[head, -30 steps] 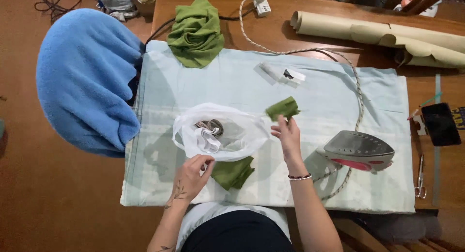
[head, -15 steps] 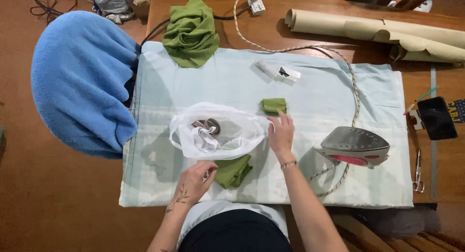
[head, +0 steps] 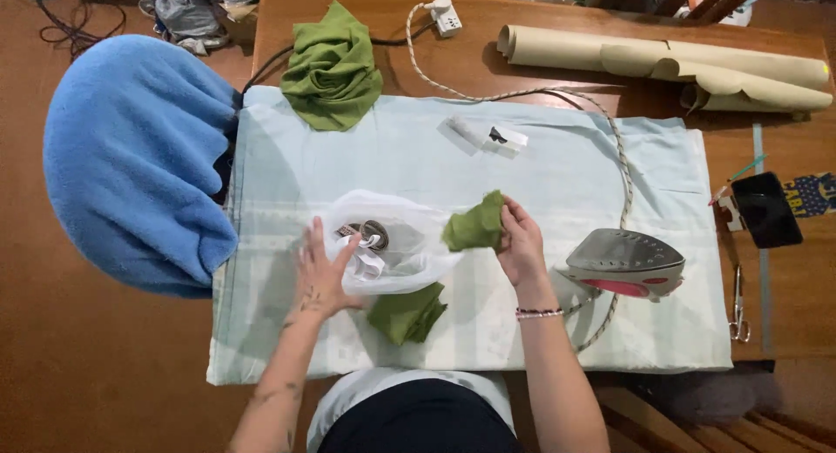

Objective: Folding a green garment and placing it into a white mesh laundry bag on a work table.

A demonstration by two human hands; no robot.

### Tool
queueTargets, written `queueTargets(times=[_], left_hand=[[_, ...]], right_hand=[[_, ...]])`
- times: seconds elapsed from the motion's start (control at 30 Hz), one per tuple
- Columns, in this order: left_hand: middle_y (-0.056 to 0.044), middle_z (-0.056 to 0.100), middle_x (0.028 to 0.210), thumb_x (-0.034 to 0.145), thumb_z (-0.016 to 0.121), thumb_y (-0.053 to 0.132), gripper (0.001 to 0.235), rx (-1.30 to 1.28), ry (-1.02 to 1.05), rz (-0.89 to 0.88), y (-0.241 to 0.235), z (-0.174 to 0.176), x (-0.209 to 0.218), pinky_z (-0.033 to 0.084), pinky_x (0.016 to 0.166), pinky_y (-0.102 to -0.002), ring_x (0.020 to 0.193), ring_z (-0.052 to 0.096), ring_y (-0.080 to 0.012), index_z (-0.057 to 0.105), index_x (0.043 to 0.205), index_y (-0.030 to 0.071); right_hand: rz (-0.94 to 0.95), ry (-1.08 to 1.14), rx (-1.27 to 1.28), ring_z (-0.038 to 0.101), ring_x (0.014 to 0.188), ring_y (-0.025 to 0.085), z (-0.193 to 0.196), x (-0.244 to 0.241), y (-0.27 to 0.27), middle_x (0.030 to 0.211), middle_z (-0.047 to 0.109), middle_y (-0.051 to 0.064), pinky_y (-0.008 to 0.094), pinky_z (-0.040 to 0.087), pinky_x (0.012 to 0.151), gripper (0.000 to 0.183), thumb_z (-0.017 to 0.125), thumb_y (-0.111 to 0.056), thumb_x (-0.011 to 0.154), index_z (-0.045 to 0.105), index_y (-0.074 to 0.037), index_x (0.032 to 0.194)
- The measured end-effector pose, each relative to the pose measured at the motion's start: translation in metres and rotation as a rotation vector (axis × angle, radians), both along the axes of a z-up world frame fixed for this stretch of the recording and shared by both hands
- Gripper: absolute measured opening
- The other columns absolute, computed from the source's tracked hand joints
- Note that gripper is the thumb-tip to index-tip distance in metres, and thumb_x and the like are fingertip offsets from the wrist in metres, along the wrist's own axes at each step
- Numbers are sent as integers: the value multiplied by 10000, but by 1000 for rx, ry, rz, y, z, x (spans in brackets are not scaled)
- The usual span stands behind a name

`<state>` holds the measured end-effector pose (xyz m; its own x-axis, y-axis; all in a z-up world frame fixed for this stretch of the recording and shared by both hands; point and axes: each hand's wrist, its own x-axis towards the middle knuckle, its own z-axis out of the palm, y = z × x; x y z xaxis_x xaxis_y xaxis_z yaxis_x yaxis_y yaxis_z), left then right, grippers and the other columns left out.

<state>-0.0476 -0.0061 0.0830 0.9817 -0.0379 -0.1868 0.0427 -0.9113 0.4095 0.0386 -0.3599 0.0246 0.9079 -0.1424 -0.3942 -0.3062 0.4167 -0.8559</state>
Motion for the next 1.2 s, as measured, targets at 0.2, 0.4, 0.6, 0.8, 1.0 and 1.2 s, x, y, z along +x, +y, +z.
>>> queueTargets(times=[0.2, 0.4, 0.6, 0.8, 1.0, 1.2], left_hand=[[-43, 375, 1347, 723, 854, 354, 489, -121, 122, 112, 13, -134, 45, 566, 924, -472, 1043, 697, -371, 593, 1123, 459], [57, 589, 1005, 764, 795, 268, 229, -266, -120, 225, 8, -142, 89, 575, 840, -393, 979, 704, -238, 630, 912, 328], [-190, 466, 1314, 756, 811, 286, 528, -200, -172, 148, -46, 9, 67, 497, 949, -531, 1204, 528, -432, 650, 1251, 198], [-161, 743, 1105, 752, 886, 347, 588, -1175, 455, 276, -106, 50, 1, 608, 805, -376, 955, 719, -258, 698, 1234, 68], [-123, 749, 1142, 748, 909, 169, 444, -1304, 369, 535, -111, 58, -27, 625, 858, -388, 1029, 729, -267, 730, 1147, 90], [-57, 807, 1003, 899, 767, 265, 214, -1197, 224, 547, -99, 52, -36, 630, 828, -342, 915, 729, -153, 805, 1066, 136]], right_hand=[[104, 23, 145, 701, 860, 180, 77, -30, 22, 1012, 712, 95, 275, 569, 703, 236, 529, -115, 1018, 535, -160, 1249], [178, 87, 171, 681, 820, 196, 87, -49, 33, 960, 699, 97, 308, 557, 695, 128, 502, -72, 1011, 537, -147, 1109], [119, 132, 213, 657, 786, 186, 98, -56, 56, 903, 683, 68, 286, 524, 665, 130, 509, -30, 976, 571, -128, 1035], [82, 202, 362, 608, 898, 186, 110, -69, 86, 989, 653, 32, 316, 497, 772, 160, 481, -158, 994, 608, -144, 1090], [197, 47, 211, 638, 835, 203, 68, -85, 95, 1048, 546, 36, 339, 570, 714, 361, 655, -348, 886, 504, -141, 1140], [299, -87, -305, 654, 934, 190, 94, -98, 110, 988, 666, 74, 362, 552, 865, 312, 772, -162, 887, 644, -48, 1147]])
